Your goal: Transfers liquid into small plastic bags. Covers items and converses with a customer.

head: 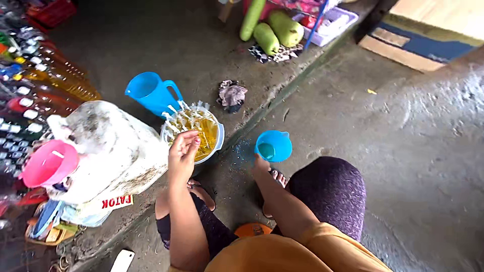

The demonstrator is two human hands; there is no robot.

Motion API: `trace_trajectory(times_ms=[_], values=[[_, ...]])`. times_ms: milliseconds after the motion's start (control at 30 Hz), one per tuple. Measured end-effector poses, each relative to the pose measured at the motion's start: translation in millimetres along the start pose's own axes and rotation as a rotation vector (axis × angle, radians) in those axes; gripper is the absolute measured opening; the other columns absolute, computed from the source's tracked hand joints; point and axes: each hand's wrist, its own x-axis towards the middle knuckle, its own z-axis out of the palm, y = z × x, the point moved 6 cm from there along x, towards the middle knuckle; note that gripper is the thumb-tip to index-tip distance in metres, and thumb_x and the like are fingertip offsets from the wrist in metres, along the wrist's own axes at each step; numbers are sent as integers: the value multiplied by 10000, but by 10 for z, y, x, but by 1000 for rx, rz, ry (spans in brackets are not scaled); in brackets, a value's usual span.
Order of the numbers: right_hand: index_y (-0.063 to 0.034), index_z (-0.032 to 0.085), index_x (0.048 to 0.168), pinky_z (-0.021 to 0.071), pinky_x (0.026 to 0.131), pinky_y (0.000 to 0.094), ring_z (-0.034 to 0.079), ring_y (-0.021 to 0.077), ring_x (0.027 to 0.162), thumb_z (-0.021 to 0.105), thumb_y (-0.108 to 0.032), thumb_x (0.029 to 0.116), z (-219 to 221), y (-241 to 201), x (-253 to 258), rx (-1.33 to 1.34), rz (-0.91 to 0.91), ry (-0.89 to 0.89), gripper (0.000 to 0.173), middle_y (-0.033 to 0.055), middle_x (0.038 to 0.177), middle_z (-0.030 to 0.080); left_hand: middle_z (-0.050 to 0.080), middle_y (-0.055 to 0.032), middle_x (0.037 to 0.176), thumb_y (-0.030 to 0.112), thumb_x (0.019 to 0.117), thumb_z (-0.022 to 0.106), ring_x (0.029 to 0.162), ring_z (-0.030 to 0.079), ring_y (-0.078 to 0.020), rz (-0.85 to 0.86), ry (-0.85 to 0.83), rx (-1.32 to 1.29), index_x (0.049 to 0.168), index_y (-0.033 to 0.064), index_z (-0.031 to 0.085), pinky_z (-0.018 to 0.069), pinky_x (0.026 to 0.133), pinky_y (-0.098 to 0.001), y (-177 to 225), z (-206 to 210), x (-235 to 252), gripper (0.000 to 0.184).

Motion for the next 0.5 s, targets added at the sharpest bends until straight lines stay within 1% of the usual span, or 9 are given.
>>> trace_trajectory(times_ms=[100, 167, 267, 300, 333, 367, 400, 467, 500], values=[[72, 503, 1418, 406, 1076, 609, 474, 448, 1344, 657, -334, 993, -221, -159, -5, -102, -139, 22, 607, 327, 1428, 496, 685, -64, 1157, 61, 999, 578, 1002, 669, -107, -93, 5, -36, 1203, 20, 640, 549, 930, -320, -92, -37, 37, 217], [72, 535, 1385, 432, 1058, 594, 511, 430, 1310, 683, -248, 967, -306, -304, -52, -58, -204, 27, 546, 315, 1389, 535, 675, -66, 1180, 82, 1013, 576, 1004, 663, -110, -79, -8, -46, 1218, 14, 631, 544, 935, -332, -111, -64, 14, 222], [57, 520, 1379, 502, 939, 576, 569, 413, 1178, 703, -140, 944, -353, -479, -178, 109, -265, 18, 512, 304, 1314, 550, 666, -53, 1212, 128, 1024, 572, 1035, 665, -109, 1, -31, -55, 1237, 25, 621, 552, 945, -339, -97, -133, -60, 242], [54, 524, 1354, 516, 868, 558, 581, 398, 1101, 713, -124, 929, -399, -482, -210, 137, -325, 20, 498, 297, 1268, 552, 663, -52, 1218, 137, 1025, 573, 1048, 666, -107, 12, -38, -55, 1243, 27, 616, 554, 951, -335, -99, -149, -112, 247], [64, 543, 1328, 514, 845, 520, 577, 373, 1059, 736, -100, 897, -448, -489, -247, 164, -421, 19, 500, 292, 1247, 547, 660, -56, 1224, 146, 1025, 579, 1056, 664, -105, 20, -40, -45, 1245, 25, 613, 552, 957, -331, -98, -170, -161, 253], [78, 559, 1319, 513, 937, 507, 559, 382, 1155, 759, -76, 865, -504, -518, -308, 181, -527, -5, 520, 306, 1314, 521, 660, -63, 1226, 156, 1024, 585, 1051, 661, -101, 23, -36, -26, 1243, 23, 614, 549, 956, -322, -92, -193, -203, 258], [81, 568, 1307, 503, 994, 497, 533, 386, 1225, 771, -71, 844, -558, -556, -396, 167, -635, -30, 528, 310, 1365, 488, 662, -65, 1224, 159, 1024, 593, 1041, 656, -90, 24, -29, 0, 1239, 25, 618, 546, 946, -304, -86, -218, -245, 255], [55, 589, 1269, 484, 1015, 479, 496, 362, 1272, 764, -94, 846, -638, -651, -646, 90, -811, -72, 482, 282, 1417, 441, 669, -53, 1194, 163, 1020, 607, 996, 647, -54, 28, -15, 39, 1232, 38, 630, 538, 900, -259, -88, -269, -312, 247], [46, 610, 1226, 492, 998, 472, 502, 345, 1263, 762, -94, 832, -655, -708, -755, 66, -889, -77, 445, 266, 1413, 446, 668, -52, 1190, 161, 1019, 609, 997, 648, -52, 30, -16, 37, 1233, 36, 630, 541, 906, -258, -86, -291, -333, 249]])
